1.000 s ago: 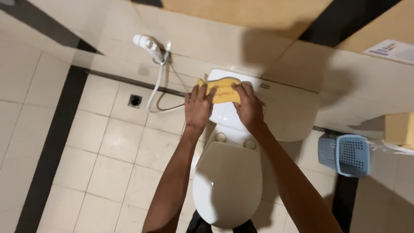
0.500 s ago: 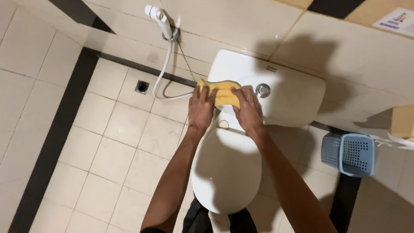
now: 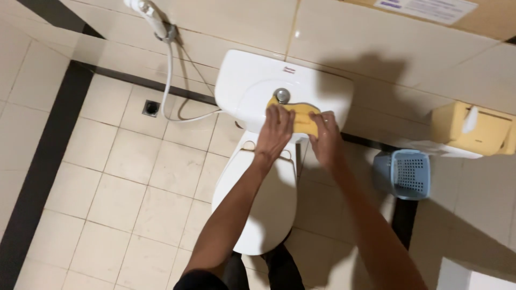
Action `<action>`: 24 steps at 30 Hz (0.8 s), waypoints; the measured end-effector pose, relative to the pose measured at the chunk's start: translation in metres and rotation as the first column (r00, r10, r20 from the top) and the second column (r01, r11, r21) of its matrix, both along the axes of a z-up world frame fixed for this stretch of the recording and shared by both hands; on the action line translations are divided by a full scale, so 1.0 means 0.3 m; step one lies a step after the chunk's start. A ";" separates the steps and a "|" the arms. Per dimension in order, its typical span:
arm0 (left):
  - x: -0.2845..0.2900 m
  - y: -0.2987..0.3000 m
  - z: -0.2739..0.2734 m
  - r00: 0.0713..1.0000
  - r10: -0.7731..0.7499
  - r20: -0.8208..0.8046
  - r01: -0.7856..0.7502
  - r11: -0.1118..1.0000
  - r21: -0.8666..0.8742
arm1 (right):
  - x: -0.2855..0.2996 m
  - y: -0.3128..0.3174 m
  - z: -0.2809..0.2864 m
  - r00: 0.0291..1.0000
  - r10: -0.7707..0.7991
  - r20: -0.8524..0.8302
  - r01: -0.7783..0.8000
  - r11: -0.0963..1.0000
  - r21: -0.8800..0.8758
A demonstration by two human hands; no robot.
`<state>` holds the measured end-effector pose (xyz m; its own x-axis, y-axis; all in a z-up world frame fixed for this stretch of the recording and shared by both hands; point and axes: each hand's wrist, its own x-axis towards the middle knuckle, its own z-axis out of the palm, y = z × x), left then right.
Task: The person cleans a white toilet in a bathroom using a yellow sponge. They wipe the toilet tank, seat, and lid, periodically rinsing the sponge in the sink and wringing it out on a green cloth.
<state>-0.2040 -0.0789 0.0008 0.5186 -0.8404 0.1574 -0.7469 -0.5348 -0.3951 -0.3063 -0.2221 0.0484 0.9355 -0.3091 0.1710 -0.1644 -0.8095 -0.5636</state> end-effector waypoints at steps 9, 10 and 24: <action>-0.090 -0.270 0.111 0.976 -0.202 0.088 0.161 0.927 0.339 | -0.096 -0.194 -0.026 0.999 -0.040 0.033 0.041 0.999 -0.034; -0.083 -0.269 0.112 0.975 -0.203 0.085 0.163 0.925 0.343 | -0.089 -0.186 -0.021 0.999 -0.041 0.031 0.042 0.999 -0.029; -0.046 -0.312 0.166 0.980 -0.182 0.078 0.149 0.937 0.316 | -0.013 -0.228 -0.080 0.993 -0.105 -0.051 0.103 0.993 -0.055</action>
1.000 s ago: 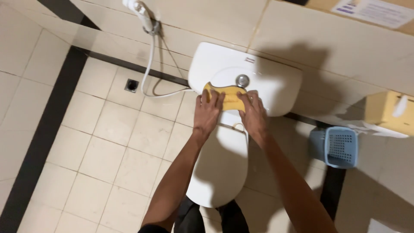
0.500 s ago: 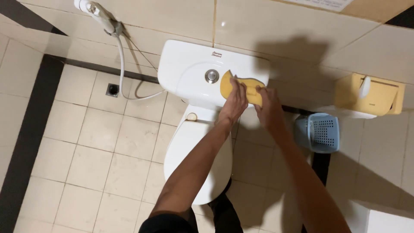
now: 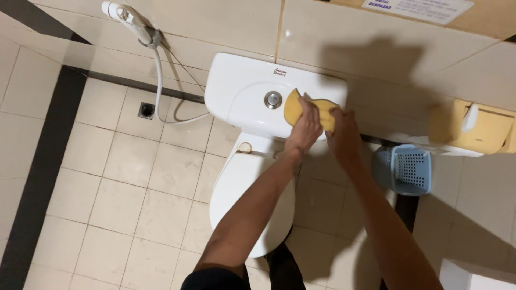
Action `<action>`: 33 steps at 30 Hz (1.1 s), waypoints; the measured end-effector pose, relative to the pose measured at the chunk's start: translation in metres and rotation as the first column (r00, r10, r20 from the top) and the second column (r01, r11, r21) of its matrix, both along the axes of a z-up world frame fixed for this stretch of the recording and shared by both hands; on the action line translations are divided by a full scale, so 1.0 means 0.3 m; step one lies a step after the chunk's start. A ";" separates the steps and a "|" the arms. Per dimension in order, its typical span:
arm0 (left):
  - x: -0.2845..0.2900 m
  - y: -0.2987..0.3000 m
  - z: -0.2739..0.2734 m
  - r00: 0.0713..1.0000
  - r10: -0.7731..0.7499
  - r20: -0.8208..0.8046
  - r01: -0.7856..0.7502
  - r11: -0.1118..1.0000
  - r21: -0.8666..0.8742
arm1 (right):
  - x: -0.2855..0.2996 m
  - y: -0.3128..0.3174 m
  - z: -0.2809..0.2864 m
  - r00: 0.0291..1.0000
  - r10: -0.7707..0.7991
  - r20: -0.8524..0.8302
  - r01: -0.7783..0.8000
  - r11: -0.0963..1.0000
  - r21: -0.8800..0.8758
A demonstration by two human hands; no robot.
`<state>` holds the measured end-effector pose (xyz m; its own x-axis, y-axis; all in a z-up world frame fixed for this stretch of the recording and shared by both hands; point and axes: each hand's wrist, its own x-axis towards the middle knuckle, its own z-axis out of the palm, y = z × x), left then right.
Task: The person cleans a white toilet in a bathroom using a yellow sponge. They wipe the toilet tank, seat, and lid, periodically rinsing the sponge in the sink and wringing it out on a green cloth.
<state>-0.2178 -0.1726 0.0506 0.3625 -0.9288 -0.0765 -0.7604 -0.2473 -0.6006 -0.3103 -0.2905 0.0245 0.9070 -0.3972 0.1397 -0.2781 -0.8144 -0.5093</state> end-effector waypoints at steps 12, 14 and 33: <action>0.054 -0.069 -0.094 0.944 0.041 -0.327 -0.073 0.994 -0.086 | 0.015 0.001 0.008 0.996 -0.075 -0.039 0.071 0.992 -0.104; 0.088 -0.057 -0.114 0.954 0.021 -0.300 -0.079 0.980 -0.182 | 0.038 -0.007 -0.008 0.995 -0.088 -0.036 0.083 0.988 -0.127; 0.427 0.064 -0.215 0.970 -0.016 -0.241 -0.077 0.925 -0.372 | 0.351 0.024 -0.056 0.995 -0.085 -0.054 0.080 0.992 -0.098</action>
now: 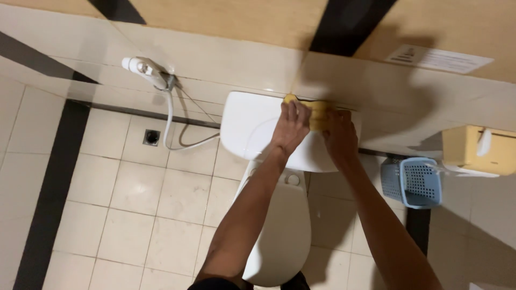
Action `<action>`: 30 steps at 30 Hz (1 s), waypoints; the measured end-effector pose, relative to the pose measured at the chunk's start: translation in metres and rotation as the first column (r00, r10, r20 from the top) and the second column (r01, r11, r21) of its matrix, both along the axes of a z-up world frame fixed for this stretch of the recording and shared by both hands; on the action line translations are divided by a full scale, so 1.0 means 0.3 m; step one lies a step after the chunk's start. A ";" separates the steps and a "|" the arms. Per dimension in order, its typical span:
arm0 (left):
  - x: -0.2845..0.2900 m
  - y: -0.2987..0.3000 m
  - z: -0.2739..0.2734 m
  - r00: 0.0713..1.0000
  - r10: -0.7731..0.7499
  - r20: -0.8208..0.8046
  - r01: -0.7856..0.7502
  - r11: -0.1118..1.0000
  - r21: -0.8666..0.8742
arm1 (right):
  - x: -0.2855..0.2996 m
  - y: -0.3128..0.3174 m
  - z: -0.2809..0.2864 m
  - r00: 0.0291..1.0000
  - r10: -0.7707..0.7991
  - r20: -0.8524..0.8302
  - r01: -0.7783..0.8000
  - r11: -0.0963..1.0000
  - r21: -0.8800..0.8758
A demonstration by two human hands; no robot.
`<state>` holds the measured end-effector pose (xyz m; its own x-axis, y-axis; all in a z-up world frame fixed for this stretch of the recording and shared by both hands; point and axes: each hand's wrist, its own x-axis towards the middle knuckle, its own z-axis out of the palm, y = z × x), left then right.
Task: The person cleans a white toilet in a bathroom using a yellow sponge. They wipe the toilet tank, seat, and lid, periodically rinsing the sponge in the sink and wringing it out on a green cloth.
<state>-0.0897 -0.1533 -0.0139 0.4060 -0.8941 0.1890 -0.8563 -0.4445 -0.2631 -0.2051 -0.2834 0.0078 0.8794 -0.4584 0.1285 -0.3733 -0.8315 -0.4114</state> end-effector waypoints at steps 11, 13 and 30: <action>0.186 0.283 0.058 0.942 0.200 -0.271 -0.207 0.978 0.000 | 0.201 0.201 0.020 0.977 0.163 0.137 -0.171 0.984 0.049; 0.210 0.343 0.055 0.934 0.233 -0.271 -0.249 0.968 -0.025 | 0.237 0.261 0.053 0.970 0.177 0.169 -0.201 0.971 0.133; 0.040 0.684 0.032 0.775 0.407 -0.483 -0.538 0.827 -0.167 | 0.191 0.545 0.136 0.920 0.379 0.104 -0.392 0.900 0.191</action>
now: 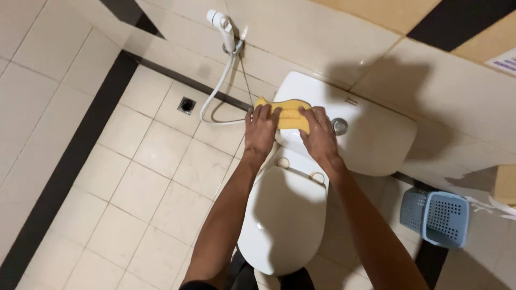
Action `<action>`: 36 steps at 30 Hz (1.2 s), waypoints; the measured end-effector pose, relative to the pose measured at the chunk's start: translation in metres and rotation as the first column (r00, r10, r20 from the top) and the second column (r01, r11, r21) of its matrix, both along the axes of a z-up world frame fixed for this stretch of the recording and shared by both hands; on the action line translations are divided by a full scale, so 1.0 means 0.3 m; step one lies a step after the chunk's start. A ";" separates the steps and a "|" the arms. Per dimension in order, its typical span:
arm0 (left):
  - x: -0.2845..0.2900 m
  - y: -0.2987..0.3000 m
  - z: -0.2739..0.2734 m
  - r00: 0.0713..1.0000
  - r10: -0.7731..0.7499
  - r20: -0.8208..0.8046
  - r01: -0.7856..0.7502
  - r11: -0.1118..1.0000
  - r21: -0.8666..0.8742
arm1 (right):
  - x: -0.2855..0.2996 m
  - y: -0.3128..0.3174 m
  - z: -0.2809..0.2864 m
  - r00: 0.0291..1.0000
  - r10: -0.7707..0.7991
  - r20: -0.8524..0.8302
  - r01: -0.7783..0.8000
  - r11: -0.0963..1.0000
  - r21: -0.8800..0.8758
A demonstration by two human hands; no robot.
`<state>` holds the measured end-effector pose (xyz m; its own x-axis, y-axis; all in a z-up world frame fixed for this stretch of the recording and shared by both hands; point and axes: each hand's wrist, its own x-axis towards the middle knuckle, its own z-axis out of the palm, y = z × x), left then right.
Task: The person cleans a white toilet in a bathroom using a yellow sponge. They wipe the toilet tank, seat, and lid, periodically rinsing the sponge in the sink and wringing it out on a green cloth.
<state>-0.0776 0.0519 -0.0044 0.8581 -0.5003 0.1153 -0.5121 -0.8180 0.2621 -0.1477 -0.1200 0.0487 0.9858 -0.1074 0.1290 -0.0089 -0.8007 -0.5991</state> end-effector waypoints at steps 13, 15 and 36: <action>-0.393 -0.068 0.074 0.967 0.063 -0.249 -0.034 0.992 0.121 | -0.384 -0.077 0.016 0.987 -0.036 -0.157 0.035 0.999 -0.009; -0.437 -0.070 0.020 0.974 0.029 -0.224 -0.006 0.995 0.100 | -0.438 -0.099 -0.042 0.993 -0.027 -0.116 0.026 1.000 -0.005; -0.854 0.506 -0.355 0.918 -0.278 -0.284 0.313 0.946 0.088 | -0.949 0.540 -0.383 0.938 -0.198 -0.286 0.215 0.976 0.030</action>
<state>-0.3339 0.2036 -0.1108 0.6590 -0.7308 -0.1780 -0.6620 -0.6759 0.3239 -0.4323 0.0420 -0.0663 0.9363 -0.3119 -0.1614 -0.3444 -0.7262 -0.5950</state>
